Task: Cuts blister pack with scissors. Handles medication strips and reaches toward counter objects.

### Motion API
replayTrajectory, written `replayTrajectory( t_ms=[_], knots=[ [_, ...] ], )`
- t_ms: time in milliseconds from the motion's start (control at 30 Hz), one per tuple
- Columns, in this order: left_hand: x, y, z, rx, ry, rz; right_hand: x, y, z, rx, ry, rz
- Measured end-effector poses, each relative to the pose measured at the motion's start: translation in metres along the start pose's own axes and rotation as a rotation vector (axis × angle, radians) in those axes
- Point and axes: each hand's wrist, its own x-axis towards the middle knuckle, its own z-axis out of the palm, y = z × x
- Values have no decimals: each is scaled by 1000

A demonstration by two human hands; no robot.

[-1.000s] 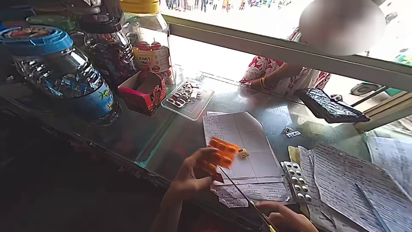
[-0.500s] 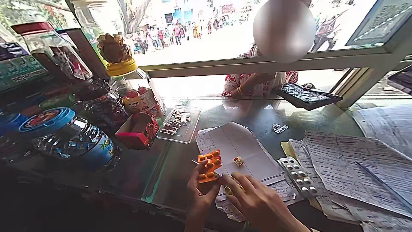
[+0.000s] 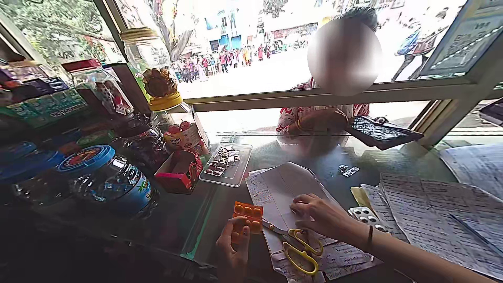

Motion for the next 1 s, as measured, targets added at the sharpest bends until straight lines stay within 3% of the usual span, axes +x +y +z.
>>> replayTrajectory(
  t_ms=[100,167,300,467,533,633,700,833,900,1000],
  knots=[
    [3,-8,-16,298,-10,-59,5,5,4,-36,0,-62],
    [5,-14,-21,363,-17,-147,10,17,-7,-44,24,-84],
    [7,-18,-22,467,14,-203,27,53,-56,-139,27,158],
    [7,-32,-18,618,69,-84,42,85,-88,-223,161,468],
    [8,-33,-18,618,80,-68,33,74,-97,-263,232,470],
    [8,-31,-16,564,94,26,-4,55,-98,-355,375,321],
    [3,-19,-15,462,-37,133,-38,31,-93,-368,276,349],
    [-10,6,13,194,-486,411,-87,-5,-65,-334,-159,692],
    [-18,12,34,112,-649,487,-101,-1,-45,-309,-159,739],
    [-23,15,49,136,-693,498,-117,15,-24,-258,78,666]
  ],
)
